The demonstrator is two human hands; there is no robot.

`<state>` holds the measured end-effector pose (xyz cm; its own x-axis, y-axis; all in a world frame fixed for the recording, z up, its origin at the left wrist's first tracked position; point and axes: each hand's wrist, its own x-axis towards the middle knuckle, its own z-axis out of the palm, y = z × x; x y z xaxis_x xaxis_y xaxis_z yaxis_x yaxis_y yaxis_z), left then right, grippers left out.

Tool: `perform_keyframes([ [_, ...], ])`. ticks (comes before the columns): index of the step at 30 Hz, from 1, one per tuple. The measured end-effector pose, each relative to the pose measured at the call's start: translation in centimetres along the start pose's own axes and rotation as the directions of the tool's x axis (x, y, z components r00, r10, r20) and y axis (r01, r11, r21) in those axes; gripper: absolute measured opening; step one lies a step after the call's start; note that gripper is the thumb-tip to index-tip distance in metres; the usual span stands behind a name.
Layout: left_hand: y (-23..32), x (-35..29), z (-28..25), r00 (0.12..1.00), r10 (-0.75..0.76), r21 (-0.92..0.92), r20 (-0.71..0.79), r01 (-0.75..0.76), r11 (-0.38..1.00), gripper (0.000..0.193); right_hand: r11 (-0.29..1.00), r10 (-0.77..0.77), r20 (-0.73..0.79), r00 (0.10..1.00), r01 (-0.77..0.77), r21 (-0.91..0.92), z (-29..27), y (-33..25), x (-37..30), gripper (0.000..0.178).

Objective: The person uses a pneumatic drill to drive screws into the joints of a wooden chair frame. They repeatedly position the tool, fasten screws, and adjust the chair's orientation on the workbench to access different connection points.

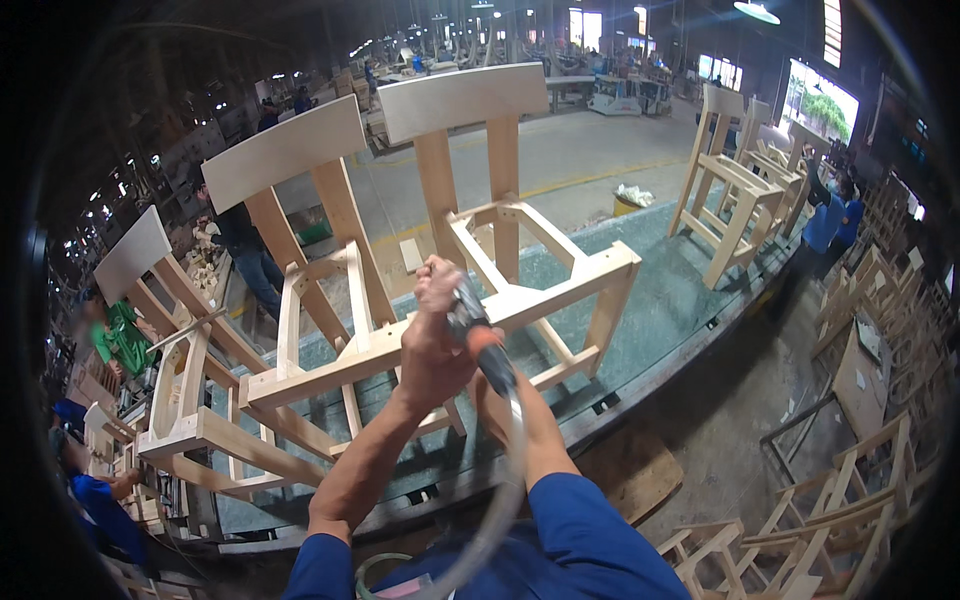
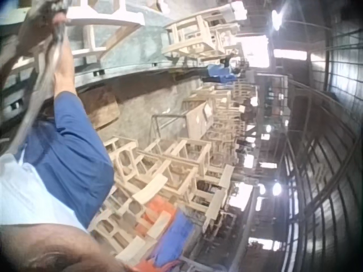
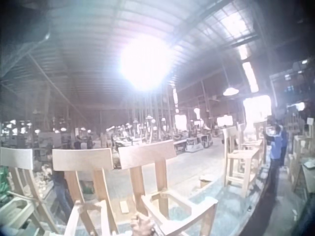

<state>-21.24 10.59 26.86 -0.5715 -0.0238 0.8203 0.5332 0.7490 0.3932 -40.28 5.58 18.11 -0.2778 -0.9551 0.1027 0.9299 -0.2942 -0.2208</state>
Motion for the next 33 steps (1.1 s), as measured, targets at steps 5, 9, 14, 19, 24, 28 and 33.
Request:
perform_keyframes([
  [5,1.7,1.6,-1.2,0.990,0.048,0.533,0.130,-0.111,0.839,0.059,0.960,0.255,-0.004,0.967,-0.253,0.122,0.1,-0.1,0.9,0.027],
  [9,-0.4,3.9,-1.9,0.946,0.325,0.325,-0.016,-0.302,0.896,0.056,0.983,0.127,0.055,0.990,-0.133,0.125,2.8,1.4,3.6,0.023],
  [14,-3.0,5.3,-3.7,0.838,0.545,0.425,0.040,-0.508,0.749,0.033,0.965,0.189,0.166,0.968,-0.214,0.150,7.6,5.2,7.0,0.025],
  [19,-6.2,6.9,-7.1,0.850,0.511,0.418,0.129,-0.514,0.749,0.029,0.943,0.044,-0.115,0.992,-0.080,-0.324,6.7,10.1,3.9,0.031],
  [24,-12.9,9.7,-8.4,0.938,0.151,0.376,0.313,-0.268,0.887,0.035,0.860,0.287,-0.470,0.834,-0.441,-0.257,2.6,20.3,-7.0,0.038],
  [28,-19.2,11.1,-6.9,0.880,-0.130,0.439,0.458,-0.097,0.893,0.036,0.946,0.287,-0.603,0.745,-0.319,0.057,-5.1,23.2,-7.5,0.031],
  [33,-25.9,9.5,-6.5,0.865,-0.271,0.529,0.423,0.006,0.848,0.039,0.939,0.338,-0.652,0.679,-0.290,0.184,-9.9,25.7,-3.5,0.024],
])
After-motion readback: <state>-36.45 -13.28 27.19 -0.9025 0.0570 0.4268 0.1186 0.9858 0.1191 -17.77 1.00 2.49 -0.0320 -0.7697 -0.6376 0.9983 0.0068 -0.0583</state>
